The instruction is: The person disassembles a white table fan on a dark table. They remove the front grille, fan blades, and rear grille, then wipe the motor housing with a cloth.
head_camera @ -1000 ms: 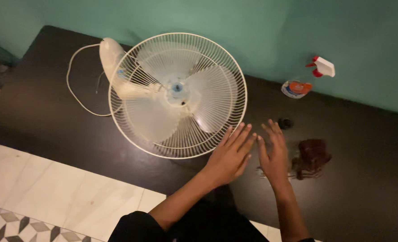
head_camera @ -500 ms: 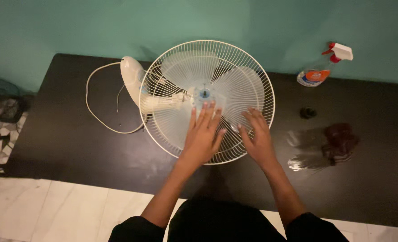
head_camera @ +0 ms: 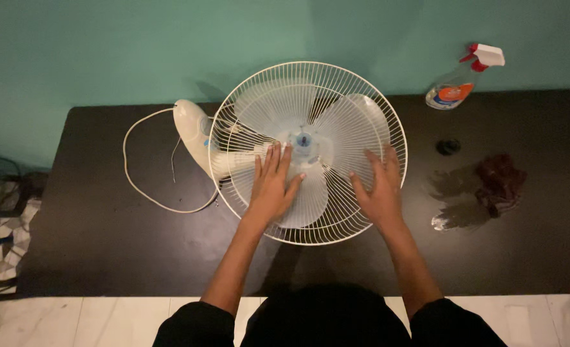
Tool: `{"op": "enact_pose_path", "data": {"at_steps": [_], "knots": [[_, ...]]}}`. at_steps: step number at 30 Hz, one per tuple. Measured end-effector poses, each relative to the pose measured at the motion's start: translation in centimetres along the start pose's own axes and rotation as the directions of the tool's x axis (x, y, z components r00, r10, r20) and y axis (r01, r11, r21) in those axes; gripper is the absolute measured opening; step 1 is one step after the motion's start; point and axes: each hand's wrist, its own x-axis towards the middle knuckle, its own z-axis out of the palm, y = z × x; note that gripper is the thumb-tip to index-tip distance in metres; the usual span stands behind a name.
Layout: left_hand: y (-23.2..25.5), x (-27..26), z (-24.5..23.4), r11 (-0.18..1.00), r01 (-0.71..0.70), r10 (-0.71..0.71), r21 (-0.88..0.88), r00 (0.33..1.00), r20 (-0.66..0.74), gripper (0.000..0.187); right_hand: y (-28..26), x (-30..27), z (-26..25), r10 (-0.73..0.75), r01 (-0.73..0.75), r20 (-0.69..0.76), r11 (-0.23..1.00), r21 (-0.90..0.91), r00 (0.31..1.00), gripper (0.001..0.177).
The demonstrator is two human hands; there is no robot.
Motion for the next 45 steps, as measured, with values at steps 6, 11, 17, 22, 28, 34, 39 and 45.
{"op": "enact_pose_path", "data": {"at_steps": [6, 11, 17, 22, 28, 34, 39, 45], "knots": [[0.0, -0.2, 0.2, 0.998, 0.015, -0.013, -0.053, 0.999, 0.03, 0.079, 0.1, 0.1, 0.3, 0.152, -0.144, 0.091, 0.986, -0.09, 0.984, 0.07], [0.1, -0.3, 0.0, 0.997, 0.01, -0.008, -0.073, 1.0, 0.028, 0.08, -0.1, 0.4, 0.3, 0.198, -0.192, 0.136, 0.98, -0.054, 0.971, 0.072], [0.1, -0.5, -0.1, 0.994, 0.013, -0.012, -0.106, 1.0, 0.009, 0.079, -0.1, 0.4, -0.1, 0.159, -0.158, 0.098, 0.987, -0.021, 0.982, 0.072], [-0.4, 0.5, -0.3, 0.969, 0.076, -0.086, -0.233, 0.996, -0.034, 0.072, -0.1, 1.0, -0.4, 0.29, -0.303, 0.088, 0.912, 0.278, 0.953, 0.071], [-0.7, 2.4, -0.6, 0.95, 0.136, -0.155, -0.282, 0.987, -0.047, 0.071, 2.5, 2.1, 0.6, 0.527, -0.538, 0.24, 0.537, 0.65, 0.816, 0.086], [-1.3, 3.4, 0.8, 0.966, 0.116, -0.129, -0.232, 0.991, -0.043, 0.07, 3.3, 2.2, 1.3, 0.494, -0.52, 0.237, 0.583, 0.624, 0.837, 0.081], [-1.6, 3.3, 1.8, 0.971, 0.105, -0.129, -0.214, 0.986, -0.104, 0.065, 3.3, 1.9, 1.5, 0.5, -0.538, 0.245, 0.607, 0.586, 0.831, 0.077], [-0.6, 3.1, 1.0, 0.971, 0.095, -0.137, -0.218, 0.973, -0.186, 0.062, 3.8, 1.7, 1.7, 0.466, -0.486, 0.219, 0.589, 0.646, 0.857, 0.073]]}}
